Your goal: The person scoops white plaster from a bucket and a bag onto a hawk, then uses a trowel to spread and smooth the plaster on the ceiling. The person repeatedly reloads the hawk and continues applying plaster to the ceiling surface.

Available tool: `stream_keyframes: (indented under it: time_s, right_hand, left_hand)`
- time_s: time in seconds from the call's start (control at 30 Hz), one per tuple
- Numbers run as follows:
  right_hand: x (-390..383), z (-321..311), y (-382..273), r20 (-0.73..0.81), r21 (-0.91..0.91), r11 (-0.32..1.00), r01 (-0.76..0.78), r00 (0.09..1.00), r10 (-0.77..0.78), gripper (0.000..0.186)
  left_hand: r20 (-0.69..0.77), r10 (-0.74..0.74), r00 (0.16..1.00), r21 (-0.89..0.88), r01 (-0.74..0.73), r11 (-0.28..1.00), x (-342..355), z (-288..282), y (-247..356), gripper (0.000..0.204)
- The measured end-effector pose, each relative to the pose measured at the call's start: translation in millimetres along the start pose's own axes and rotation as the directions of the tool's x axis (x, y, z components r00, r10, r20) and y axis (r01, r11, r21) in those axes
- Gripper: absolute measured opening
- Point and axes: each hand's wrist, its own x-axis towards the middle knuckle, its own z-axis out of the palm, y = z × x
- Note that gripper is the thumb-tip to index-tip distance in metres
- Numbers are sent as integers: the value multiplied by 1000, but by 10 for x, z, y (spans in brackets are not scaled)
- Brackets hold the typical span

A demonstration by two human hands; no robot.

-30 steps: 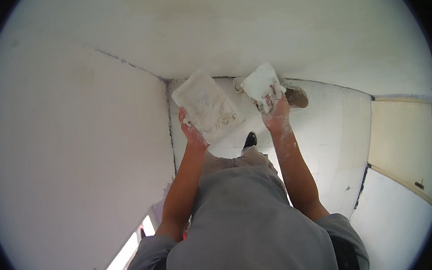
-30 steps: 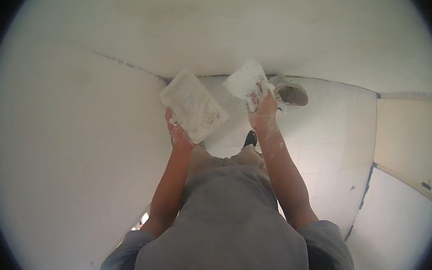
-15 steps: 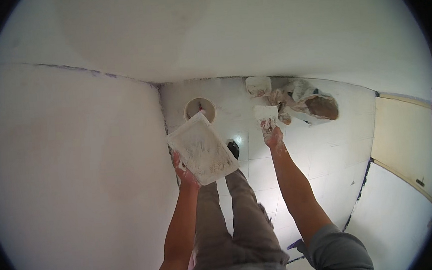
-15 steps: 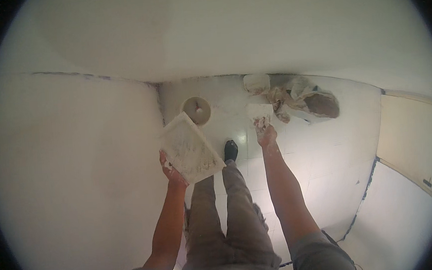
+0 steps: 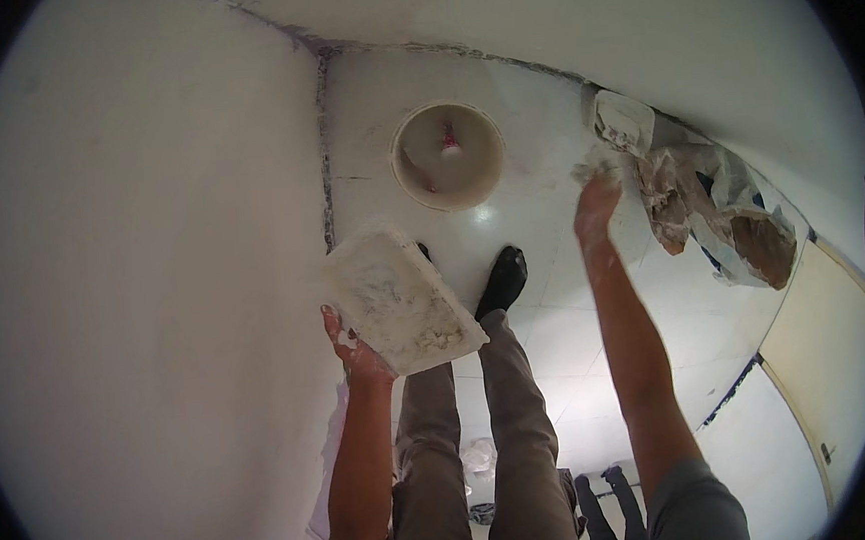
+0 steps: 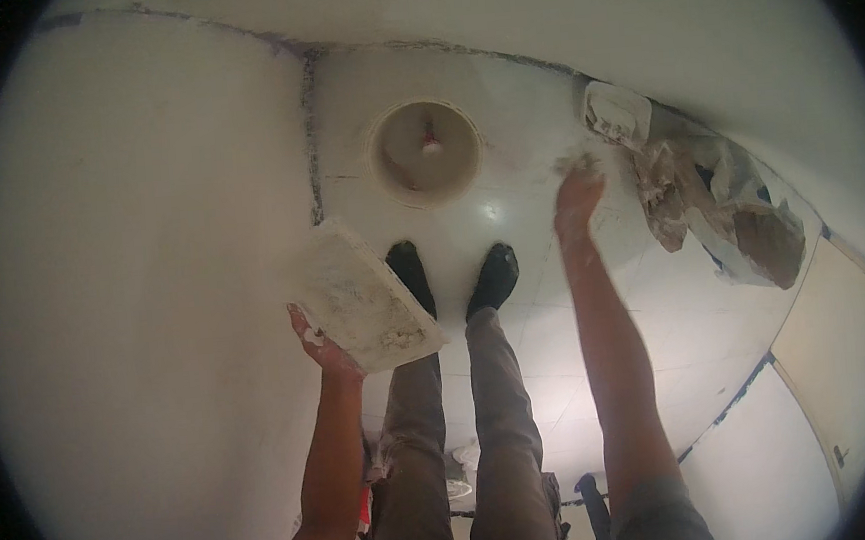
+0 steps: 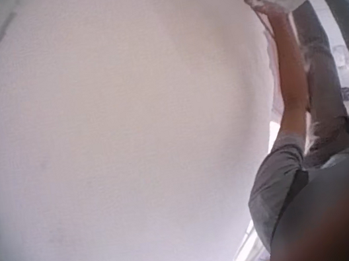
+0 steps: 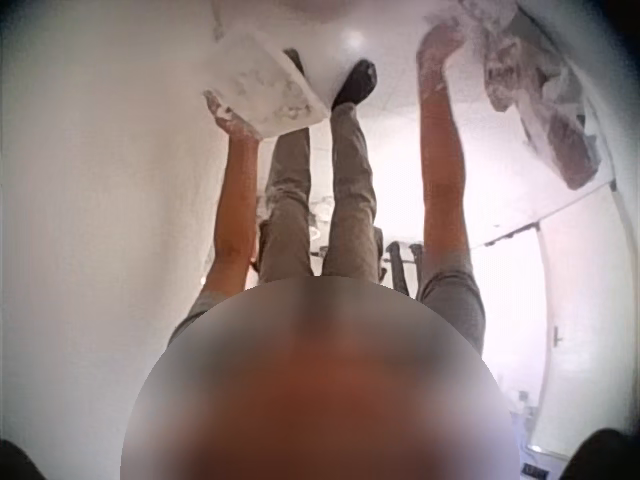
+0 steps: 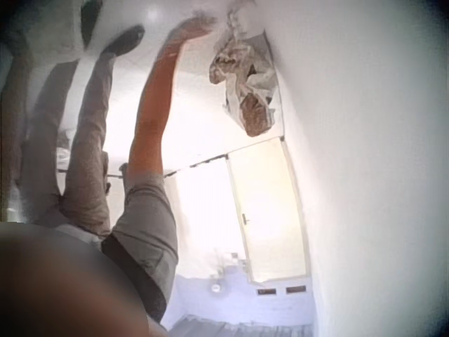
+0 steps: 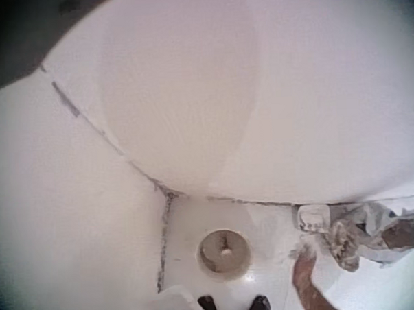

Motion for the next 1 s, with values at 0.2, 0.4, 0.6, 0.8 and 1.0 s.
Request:
stream_keyframes:
  time_s: [0.2, 0.4, 0.6, 0.8, 1.0]
  right_hand:
    - [-1054, 1591, -728, 596, -618, 654, 436, 803, 29, 58]
    - [-176, 2074, 45, 455, -820, 406, 404, 890, 31, 56]
    - [245, 2019, 323, 484, -865, 235, 443, 860, 161, 67]
    - [196, 1859, 637, 601, -770, -34, 638, 741, 301, 75]
    - [324, 1785, 1386, 704, -647, -122, 752, 651, 283, 49]
  left_hand:
    - [35, -3, 999, -137, 8, 991, 560, -205, -122, 70]
    - [-26, 35, 999, -161, -39, 986, 654, -266, -246, 71]
    - [-47, -9, 999, -271, -4, 963, 714, -656, -389, 73]
    - [-69, -23, 997, -328, -1, 945, 700, -880, -475, 75]
    - [-150, -21, 988, -304, -26, 952, 595, -1060, -437, 75]
